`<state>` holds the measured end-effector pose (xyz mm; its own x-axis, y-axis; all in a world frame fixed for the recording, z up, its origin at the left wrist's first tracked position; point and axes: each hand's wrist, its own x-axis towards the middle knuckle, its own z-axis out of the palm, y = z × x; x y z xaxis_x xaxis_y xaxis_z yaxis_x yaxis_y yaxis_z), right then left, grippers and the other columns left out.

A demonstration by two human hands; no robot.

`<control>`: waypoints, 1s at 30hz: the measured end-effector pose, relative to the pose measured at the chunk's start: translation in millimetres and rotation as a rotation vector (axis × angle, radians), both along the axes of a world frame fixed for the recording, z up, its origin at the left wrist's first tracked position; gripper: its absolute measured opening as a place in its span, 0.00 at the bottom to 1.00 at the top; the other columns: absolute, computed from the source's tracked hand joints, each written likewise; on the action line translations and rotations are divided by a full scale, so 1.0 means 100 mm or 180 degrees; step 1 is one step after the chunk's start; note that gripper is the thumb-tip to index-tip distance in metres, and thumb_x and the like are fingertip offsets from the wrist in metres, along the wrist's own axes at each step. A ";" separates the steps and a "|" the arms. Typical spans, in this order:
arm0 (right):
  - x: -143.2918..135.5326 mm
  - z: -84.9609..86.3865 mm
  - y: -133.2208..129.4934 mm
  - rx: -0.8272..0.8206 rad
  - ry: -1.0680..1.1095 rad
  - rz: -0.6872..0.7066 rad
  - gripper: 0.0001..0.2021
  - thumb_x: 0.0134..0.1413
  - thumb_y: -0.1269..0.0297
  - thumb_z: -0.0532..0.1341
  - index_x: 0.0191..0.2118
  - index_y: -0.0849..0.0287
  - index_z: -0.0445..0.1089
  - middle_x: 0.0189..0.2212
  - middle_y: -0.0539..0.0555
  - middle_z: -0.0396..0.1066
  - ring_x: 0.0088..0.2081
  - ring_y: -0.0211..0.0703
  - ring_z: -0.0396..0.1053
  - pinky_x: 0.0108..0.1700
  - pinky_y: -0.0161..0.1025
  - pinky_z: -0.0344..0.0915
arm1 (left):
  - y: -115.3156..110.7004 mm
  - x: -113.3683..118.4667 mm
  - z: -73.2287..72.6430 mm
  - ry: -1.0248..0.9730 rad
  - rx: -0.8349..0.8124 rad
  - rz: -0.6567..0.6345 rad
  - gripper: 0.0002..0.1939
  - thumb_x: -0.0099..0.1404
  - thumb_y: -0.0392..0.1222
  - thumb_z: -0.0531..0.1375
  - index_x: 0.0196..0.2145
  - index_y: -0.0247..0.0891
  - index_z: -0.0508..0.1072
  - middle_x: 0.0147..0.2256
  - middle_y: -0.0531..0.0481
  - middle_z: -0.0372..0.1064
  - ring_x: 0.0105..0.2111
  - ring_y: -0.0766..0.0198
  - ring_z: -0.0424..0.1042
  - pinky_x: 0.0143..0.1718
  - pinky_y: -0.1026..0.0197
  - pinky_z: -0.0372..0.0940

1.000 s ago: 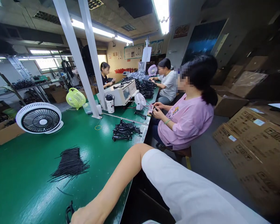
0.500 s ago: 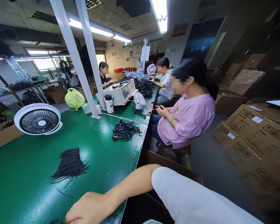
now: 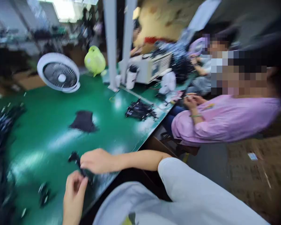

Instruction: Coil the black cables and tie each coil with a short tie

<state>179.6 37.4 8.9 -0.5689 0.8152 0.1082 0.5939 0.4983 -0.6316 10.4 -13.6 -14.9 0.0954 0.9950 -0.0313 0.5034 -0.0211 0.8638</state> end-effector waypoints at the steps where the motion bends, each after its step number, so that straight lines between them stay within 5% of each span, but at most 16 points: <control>1: 0.01 0.00 -0.05 -0.0018 0.0099 0.0015 0.11 0.67 0.64 0.50 0.36 0.60 0.68 0.38 0.52 0.72 0.43 0.38 0.68 0.45 0.33 0.61 | -0.08 0.02 -0.05 -0.0264 -0.0156 0.0201 0.21 0.61 0.61 0.58 0.42 0.43 0.71 0.41 0.47 0.72 0.45 0.52 0.73 0.46 0.53 0.71; 6: 0.05 -0.16 -0.04 -0.0808 0.0905 -0.0092 0.12 0.63 0.66 0.52 0.28 0.60 0.63 0.28 0.50 0.66 0.33 0.35 0.62 0.39 0.34 0.59 | -0.09 0.06 -0.24 -0.0686 -0.0444 -0.0221 0.22 0.65 0.51 0.56 0.53 0.37 0.69 0.48 0.41 0.73 0.49 0.53 0.72 0.53 0.50 0.67; 11: 0.06 -0.30 -0.05 -0.2171 0.1228 0.0093 0.16 0.66 0.59 0.45 0.28 0.57 0.58 0.18 0.43 0.51 0.17 0.31 0.44 0.22 0.32 0.51 | -0.06 0.01 -0.23 0.0053 0.0244 -0.0398 0.17 0.71 0.43 0.51 0.51 0.37 0.71 0.43 0.41 0.72 0.44 0.56 0.71 0.48 0.54 0.66; 13: 0.06 -0.31 -0.08 -0.1825 0.1152 -0.0097 0.16 0.67 0.58 0.44 0.29 0.58 0.60 0.20 0.45 0.53 0.19 0.32 0.48 0.24 0.33 0.56 | -0.06 0.01 -0.19 0.0097 0.0306 -0.0471 0.16 0.71 0.43 0.51 0.52 0.38 0.71 0.42 0.43 0.70 0.41 0.58 0.70 0.44 0.57 0.67; 16: 0.02 -0.30 -0.13 -0.0801 0.0899 -0.0443 0.15 0.67 0.59 0.46 0.38 0.59 0.65 0.32 0.54 0.66 0.34 0.40 0.65 0.41 0.39 0.64 | -0.04 0.04 -0.17 -0.0150 0.0083 -0.0319 0.19 0.70 0.44 0.54 0.57 0.40 0.67 0.37 0.48 0.66 0.35 0.61 0.68 0.38 0.60 0.67; 19: -0.05 -0.36 -0.19 -0.0326 0.0568 -0.0308 0.15 0.68 0.58 0.46 0.48 0.61 0.64 0.43 0.59 0.69 0.46 0.47 0.66 0.50 0.44 0.62 | -0.02 0.10 -0.20 -0.0238 0.0095 -0.0050 0.20 0.69 0.42 0.56 0.58 0.41 0.66 0.39 0.47 0.64 0.37 0.61 0.67 0.37 0.61 0.68; 25: -0.09 -0.49 -0.19 -0.0783 -0.0110 -0.0334 0.13 0.69 0.62 0.46 0.45 0.62 0.63 0.40 0.58 0.73 0.40 0.44 0.71 0.40 0.37 0.61 | 0.07 -0.04 -0.18 -0.0134 0.0179 -0.0444 0.17 0.68 0.41 0.57 0.54 0.40 0.70 0.45 0.44 0.64 0.45 0.59 0.68 0.46 0.56 0.69; 30: -0.08 -0.42 -0.19 -0.0501 -0.1233 -0.0282 0.14 0.67 0.57 0.50 0.42 0.61 0.67 0.32 0.56 0.75 0.32 0.43 0.71 0.30 0.37 0.51 | 0.22 -0.30 -0.02 0.0718 0.1389 -0.0405 0.23 0.69 0.45 0.58 0.60 0.44 0.64 0.56 0.41 0.65 0.55 0.53 0.65 0.55 0.49 0.63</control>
<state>171.4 18.3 -33.1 -0.4701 0.8523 -0.2295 0.8384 0.3500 -0.4177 -19.8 8.2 -17.0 0.2554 0.9009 0.3510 0.6464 -0.4291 0.6309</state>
